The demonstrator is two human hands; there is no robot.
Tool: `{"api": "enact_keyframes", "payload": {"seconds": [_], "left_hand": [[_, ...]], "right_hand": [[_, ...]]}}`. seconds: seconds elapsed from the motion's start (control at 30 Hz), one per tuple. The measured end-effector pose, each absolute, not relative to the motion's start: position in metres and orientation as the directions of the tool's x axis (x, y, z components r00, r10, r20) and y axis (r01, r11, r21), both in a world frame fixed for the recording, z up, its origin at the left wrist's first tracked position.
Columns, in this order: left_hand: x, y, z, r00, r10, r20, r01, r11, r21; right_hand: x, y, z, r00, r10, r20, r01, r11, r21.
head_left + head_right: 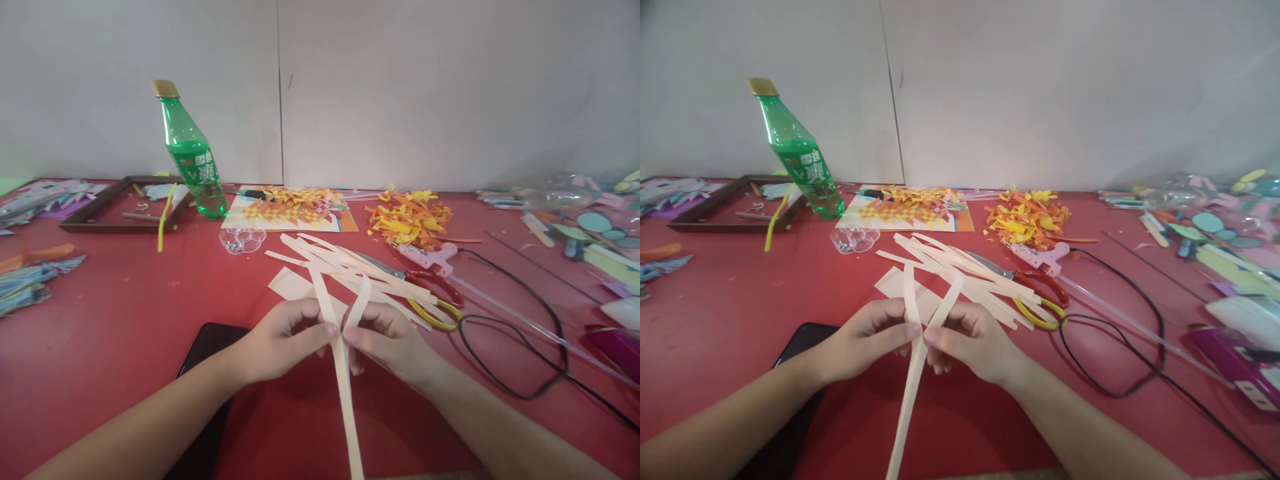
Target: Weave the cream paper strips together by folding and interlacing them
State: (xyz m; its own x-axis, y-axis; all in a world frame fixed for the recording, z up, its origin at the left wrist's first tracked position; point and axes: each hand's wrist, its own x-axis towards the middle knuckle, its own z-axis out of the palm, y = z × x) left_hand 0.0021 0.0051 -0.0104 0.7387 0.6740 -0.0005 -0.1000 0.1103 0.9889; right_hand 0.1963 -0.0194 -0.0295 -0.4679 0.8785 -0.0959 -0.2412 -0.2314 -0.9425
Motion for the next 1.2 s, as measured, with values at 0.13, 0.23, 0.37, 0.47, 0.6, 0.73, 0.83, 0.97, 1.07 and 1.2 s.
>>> {"api": "enact_keyframes", "payload": {"seconds": [0.13,0.23,0.37,0.47,0.6,0.73,0.83,0.97,1.07,1.2], "left_hand": [[0.0001,0.0043,-0.0098,0.794,0.606,-0.042,-0.078,0.171,0.982],[-0.0001,0.0033,-0.0103,0.828,0.555,-0.074,-0.045,0.199,0.979],[0.0013,0.0041,-0.0124,0.802,0.597,-0.016,-0.096,0.156,0.983],[0.0023,0.0052,-0.0128,0.783,0.622,-0.018,-0.088,0.139,0.986],[0.0032,0.0053,-0.0112,0.787,0.617,0.0,-0.108,0.138,0.985],[0.0034,0.0051,-0.0107,0.769,0.64,0.016,-0.123,0.124,0.985],[0.003,0.0051,-0.0114,0.748,0.663,0.014,-0.138,0.135,0.981],[0.0014,0.0052,-0.0118,0.743,0.669,-0.025,-0.123,0.173,0.977],[0.0,0.0052,-0.0116,0.804,0.592,-0.056,-0.088,0.212,0.973],[0.0005,0.0056,-0.0117,0.824,0.554,-0.118,-0.036,0.258,0.965]], "right_hand": [[0.1962,-0.0195,-0.0314,-0.436,0.897,-0.076,-0.269,-0.21,-0.94],[0.197,-0.0198,-0.0319,-0.418,0.906,-0.066,-0.286,-0.2,-0.937],[0.1974,-0.0207,-0.0294,-0.467,0.879,-0.1,-0.28,-0.254,-0.926],[0.1967,-0.0211,-0.0268,-0.493,0.865,-0.091,-0.252,-0.242,-0.937],[0.1963,-0.0208,-0.0257,-0.49,0.87,-0.05,-0.235,-0.187,-0.954],[0.1962,-0.0199,-0.0269,-0.471,0.882,-0.016,-0.232,-0.141,-0.962],[0.1955,-0.0196,-0.0276,-0.43,0.903,0.001,-0.242,-0.114,-0.964],[0.1944,-0.0198,-0.0277,-0.396,0.918,0.007,-0.246,-0.099,-0.964],[0.1943,-0.0198,-0.0287,-0.419,0.908,-0.004,-0.234,-0.112,-0.966],[0.1955,-0.019,-0.031,-0.418,0.908,-0.022,-0.216,-0.123,-0.969]]}}
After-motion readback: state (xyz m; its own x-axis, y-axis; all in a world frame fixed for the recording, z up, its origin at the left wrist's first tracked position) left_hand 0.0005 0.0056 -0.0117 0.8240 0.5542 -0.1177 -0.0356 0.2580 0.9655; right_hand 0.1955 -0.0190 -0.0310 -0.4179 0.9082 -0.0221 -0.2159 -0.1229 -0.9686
